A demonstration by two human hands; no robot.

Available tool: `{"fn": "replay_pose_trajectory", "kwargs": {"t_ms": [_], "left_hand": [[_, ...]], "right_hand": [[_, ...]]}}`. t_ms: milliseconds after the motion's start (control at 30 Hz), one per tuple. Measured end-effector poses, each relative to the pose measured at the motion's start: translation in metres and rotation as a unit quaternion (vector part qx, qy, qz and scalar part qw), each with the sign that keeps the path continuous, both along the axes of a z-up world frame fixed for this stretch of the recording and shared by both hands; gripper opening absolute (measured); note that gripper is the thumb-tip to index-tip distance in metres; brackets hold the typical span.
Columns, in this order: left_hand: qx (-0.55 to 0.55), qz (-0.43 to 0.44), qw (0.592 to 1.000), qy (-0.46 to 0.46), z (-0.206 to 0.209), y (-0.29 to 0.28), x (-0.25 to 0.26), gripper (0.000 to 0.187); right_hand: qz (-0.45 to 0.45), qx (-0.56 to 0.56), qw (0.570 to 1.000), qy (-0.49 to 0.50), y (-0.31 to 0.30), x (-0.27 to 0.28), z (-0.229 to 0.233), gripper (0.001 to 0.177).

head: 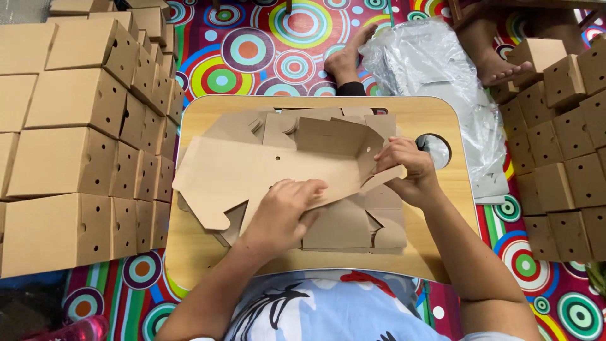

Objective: Folding flat cardboard templates into small boxes and stacking them

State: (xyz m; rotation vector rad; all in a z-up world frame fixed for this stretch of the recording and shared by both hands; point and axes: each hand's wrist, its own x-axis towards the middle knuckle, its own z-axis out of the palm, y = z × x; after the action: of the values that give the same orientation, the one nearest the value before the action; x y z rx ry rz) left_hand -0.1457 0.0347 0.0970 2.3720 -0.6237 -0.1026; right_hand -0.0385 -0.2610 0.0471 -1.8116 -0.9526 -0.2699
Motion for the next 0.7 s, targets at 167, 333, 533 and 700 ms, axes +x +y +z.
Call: {"fn": "replay_pose_trajectory", "kwargs": {"t_ms": [167,333,533,700], "left_hand": [[-0.116,0.067,0.988,0.072,0.020,0.018,0.026,0.006],[-0.102,0.046,0.991,0.076,0.036,0.017,0.051,0.020],[-0.008,0.009,0.995,0.098,0.036,0.004,0.064,0.024],[0.063,0.015,0.995,0.074,0.039,0.000,0.073,0.024]], "right_hand": [[0.008,0.099,0.995,0.019,0.008,-0.003,-0.018,0.012],[-0.015,0.157,0.988,-0.001,0.019,-0.013,-0.018,0.018],[-0.121,0.067,0.987,-0.086,0.021,-0.015,-0.029,0.021],[-0.118,0.090,0.981,-0.124,0.024,-0.018,-0.018,0.026]]}}
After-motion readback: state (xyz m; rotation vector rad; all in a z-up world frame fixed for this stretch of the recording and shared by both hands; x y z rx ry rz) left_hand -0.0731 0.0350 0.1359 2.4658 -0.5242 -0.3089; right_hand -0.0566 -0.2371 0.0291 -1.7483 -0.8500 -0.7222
